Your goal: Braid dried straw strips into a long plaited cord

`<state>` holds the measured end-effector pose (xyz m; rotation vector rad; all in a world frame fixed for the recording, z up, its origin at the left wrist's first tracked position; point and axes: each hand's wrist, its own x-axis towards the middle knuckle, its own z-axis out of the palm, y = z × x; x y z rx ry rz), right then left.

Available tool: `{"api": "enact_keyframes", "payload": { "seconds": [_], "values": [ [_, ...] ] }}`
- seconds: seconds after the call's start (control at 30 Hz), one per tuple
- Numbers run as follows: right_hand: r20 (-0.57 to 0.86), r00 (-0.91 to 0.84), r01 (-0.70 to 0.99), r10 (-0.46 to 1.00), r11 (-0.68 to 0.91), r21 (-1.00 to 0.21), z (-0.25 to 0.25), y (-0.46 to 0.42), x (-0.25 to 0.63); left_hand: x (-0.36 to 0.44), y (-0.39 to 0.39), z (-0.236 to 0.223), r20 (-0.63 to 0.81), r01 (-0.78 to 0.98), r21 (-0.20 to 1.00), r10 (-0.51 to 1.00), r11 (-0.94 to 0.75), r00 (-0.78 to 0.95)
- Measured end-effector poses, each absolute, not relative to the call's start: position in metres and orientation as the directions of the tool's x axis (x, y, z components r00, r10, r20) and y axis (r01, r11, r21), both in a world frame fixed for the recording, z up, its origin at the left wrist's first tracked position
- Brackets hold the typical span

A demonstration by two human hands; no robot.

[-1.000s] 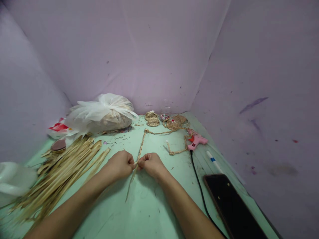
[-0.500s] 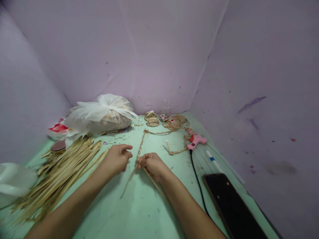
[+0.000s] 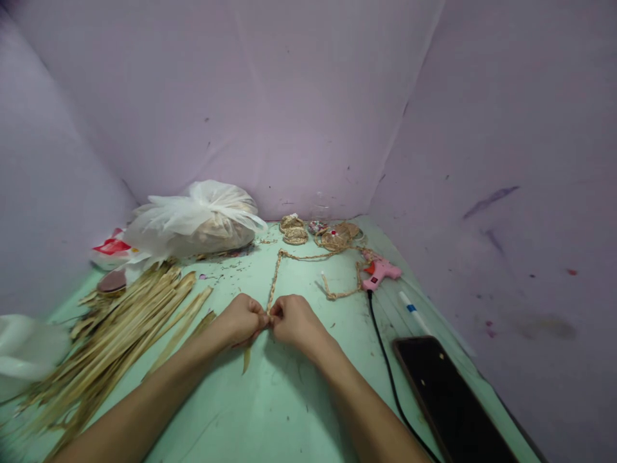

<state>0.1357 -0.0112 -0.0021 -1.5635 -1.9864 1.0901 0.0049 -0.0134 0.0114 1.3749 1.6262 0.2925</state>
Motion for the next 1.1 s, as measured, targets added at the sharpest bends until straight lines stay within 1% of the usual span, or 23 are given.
{"api": "enact_keyframes", "payload": {
  "seconds": [0.07, 0.13, 0.2, 0.27, 0.33, 0.4, 0.53, 0.6, 0.63, 0.7, 0.77, 0.8, 0.83, 0.87, 0.93, 1.0, 1.03, 1.1],
  "values": [
    [-0.09, -0.271, 0.762, 0.958, 0.156, -0.628, 0.006, -0.017, 0.134, 0.005, -0.012, 0.001, -0.397, 0.625, 0.733, 0.915, 0.268, 0.073],
    [-0.066, -0.233, 0.849, 0.97, 0.17, -0.5, 0.016, -0.024, 0.131, 0.005, -0.011, -0.005, -0.339, 0.586, 0.777, 0.937, 0.228, 0.085],
    [-0.071, -0.181, 0.913, 0.981, 0.14, -0.383, 0.027, -0.03, 0.128, 0.006, -0.012, -0.005, -0.349, 0.536, 0.807, 0.932, 0.248, 0.095],
    [-0.1, -0.154, 0.945, 0.983, 0.117, -0.307, 0.037, -0.036, 0.124, 0.008, -0.015, 0.003, -0.425, 0.47, 0.814, 0.901, 0.341, 0.082],
    [-0.139, -0.183, 0.952, 0.973, 0.14, -0.272, 0.043, -0.042, 0.119, 0.01, -0.019, 0.013, -0.514, 0.4, 0.799, 0.855, 0.448, 0.069],
    [-0.16, -0.235, 0.947, 0.959, 0.188, -0.261, 0.046, -0.047, 0.113, 0.012, -0.021, 0.022, -0.565, 0.344, 0.787, 0.822, 0.512, 0.068],
    [-0.152, -0.298, 0.932, 0.942, 0.254, -0.257, 0.047, -0.051, 0.109, 0.009, -0.02, 0.027, -0.548, 0.326, 0.808, 0.829, 0.491, 0.11],
    [-0.175, -0.338, 0.916, 0.925, 0.28, -0.289, 0.049, -0.049, 0.116, 0.005, -0.017, 0.027, -0.544, 0.358, 0.812, 0.82, 0.46, 0.18],
    [-0.198, -0.362, 0.899, 0.911, 0.285, -0.332, 0.05, -0.046, 0.122, 0.002, -0.016, 0.027, -0.547, 0.372, 0.812, 0.809, 0.45, 0.216],
    [-0.226, -0.38, 0.852, 0.897, 0.244, -0.462, 0.051, -0.036, 0.135, -0.002, -0.014, 0.027, -0.551, 0.401, 0.809, 0.791, 0.429, 0.266],
    [-0.18, -0.302, 0.791, 0.936, 0.141, -0.596, 0.046, -0.026, 0.146, -0.006, -0.013, 0.028, -0.546, 0.417, 0.811, 0.786, 0.409, 0.29],
    [-0.149, -0.243, 0.754, 0.958, 0.09, -0.65, 0.042, -0.021, 0.148, -0.006, -0.012, 0.028, -0.543, 0.423, 0.812, 0.785, 0.401, 0.298],
    [-0.149, -0.201, 0.717, 0.968, 0.042, -0.695, 0.037, -0.017, 0.149, -0.007, -0.012, 0.028, -0.542, 0.428, 0.813, 0.784, 0.396, 0.304],
    [-0.183, -0.191, 0.669, 0.964, -0.009, -0.744, 0.032, -0.015, 0.147, -0.006, -0.013, 0.028, -0.54, 0.427, 0.814, 0.783, 0.393, 0.309],
    [-0.317, -0.281, 0.527, 0.906, -0.131, -0.84, 0.023, -0.014, 0.139, -0.006, -0.013, 0.028, -0.532, 0.424, 0.82, 0.785, 0.384, 0.317],
    [-0.414, -0.35, 0.397, 0.841, -0.267, -0.878, 0.016, -0.016, 0.13, -0.006, -0.013, 0.026, -0.515, 0.414, 0.832, 0.792, 0.37, 0.327],
    [-0.435, -0.349, 0.368, 0.83, -0.306, -0.878, 0.014, -0.017, 0.126, -0.006, -0.013, 0.025, -0.502, 0.403, 0.841, 0.796, 0.36, 0.337],
    [-0.44, -0.301, 0.384, 0.846, -0.315, -0.868, 0.008, -0.018, 0.123, -0.007, -0.012, 0.021, -0.48, 0.386, 0.857, 0.8, 0.34, 0.36]
  ]
}}
